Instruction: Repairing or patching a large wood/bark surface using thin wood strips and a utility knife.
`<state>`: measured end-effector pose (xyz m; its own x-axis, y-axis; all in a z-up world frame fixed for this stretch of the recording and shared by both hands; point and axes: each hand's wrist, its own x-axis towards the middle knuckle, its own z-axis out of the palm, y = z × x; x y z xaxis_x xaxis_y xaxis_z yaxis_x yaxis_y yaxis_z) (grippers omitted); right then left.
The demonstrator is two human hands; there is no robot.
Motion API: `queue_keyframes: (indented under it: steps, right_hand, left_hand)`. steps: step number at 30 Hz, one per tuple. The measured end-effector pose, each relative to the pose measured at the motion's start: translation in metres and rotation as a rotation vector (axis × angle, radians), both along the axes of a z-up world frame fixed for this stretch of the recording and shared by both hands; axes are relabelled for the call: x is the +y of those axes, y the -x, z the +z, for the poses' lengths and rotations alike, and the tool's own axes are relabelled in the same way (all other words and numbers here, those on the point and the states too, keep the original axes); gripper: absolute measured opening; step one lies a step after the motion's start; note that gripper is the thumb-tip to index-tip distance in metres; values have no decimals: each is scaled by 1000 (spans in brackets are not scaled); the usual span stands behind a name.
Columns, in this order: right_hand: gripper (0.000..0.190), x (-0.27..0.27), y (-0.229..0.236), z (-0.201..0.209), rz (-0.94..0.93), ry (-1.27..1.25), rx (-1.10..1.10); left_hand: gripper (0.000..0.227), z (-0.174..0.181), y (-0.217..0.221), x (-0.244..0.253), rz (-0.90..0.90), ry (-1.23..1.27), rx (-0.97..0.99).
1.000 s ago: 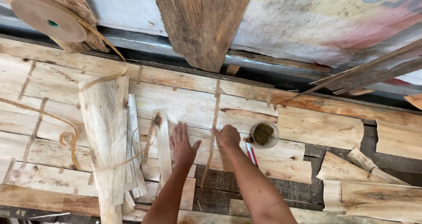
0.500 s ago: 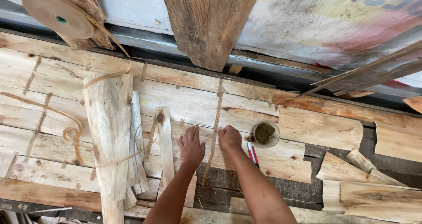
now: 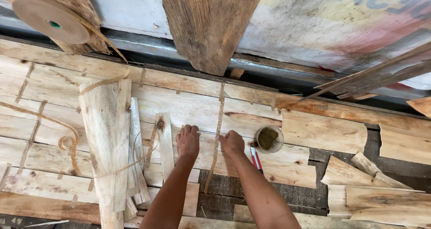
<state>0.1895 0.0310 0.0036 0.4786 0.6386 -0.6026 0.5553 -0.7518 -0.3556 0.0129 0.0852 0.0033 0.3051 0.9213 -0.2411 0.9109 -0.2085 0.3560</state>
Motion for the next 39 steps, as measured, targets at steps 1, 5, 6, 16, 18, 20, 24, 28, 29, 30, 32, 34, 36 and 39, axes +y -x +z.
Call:
queue_keyframes:
  steps: [1, 5, 6, 16, 18, 20, 24, 28, 29, 30, 32, 34, 36, 39]
  right_hand:
    - [52, 3, -1, 0, -1, 2, 2]
    - [51, 3, -2, -3, 3, 31, -20]
    - [51, 5, -3, -3, 3, 34, -14]
    - [49, 3, 0, 11, -42, 30, 54]
    - [48, 3, 0, 12, -46, 30, 58]
    - [49, 4, -1, 10, -34, 42, 49]
    - [49, 5, -2, 3, -18, 51, 44]
    - [51, 3, -3, -7, 15, 35, 2]
    - [50, 2, -3, -8, 8, 22, 7]
    - [50, 2, -3, -9, 0, 8, 12]
    - [50, 3, -4, -4, -5, 15, 13]
    - [50, 4, -2, -1, -5, 23, 17]
    - [49, 6, -2, 2, -22, 53, 26]
    - [48, 3, -11, -25, -16, -10, 17]
  left_hand:
    - [24, 2, -1, 6, -1, 2, 2]
    - [24, -1, -2, 20, -79, 113, 126]
    - [28, -3, -2, 25, -103, 113, 150]
    - [38, 10, 5, 31, 55, 219, 148]
    - [23, 10, 5, 29, 47, 229, 106]
    - [19, 15, 8, 27, 39, 187, 29]
    - [13, -8, 12, 31, 31, 148, -102]
    - [10, -30, 15, 30, 80, 162, -203]
    - [7, -47, 17, 29, 120, 159, -232]
    - [5, -64, 18, 29, 158, 156, -260]
    - [5, -34, 30, 32, 137, 89, -295]
    - [5, -16, 42, 33, 118, 22, -326]
    - [5, -11, 52, 36, 130, 14, -469]
    - [13, -31, 67, 29, -2, -25, -573]
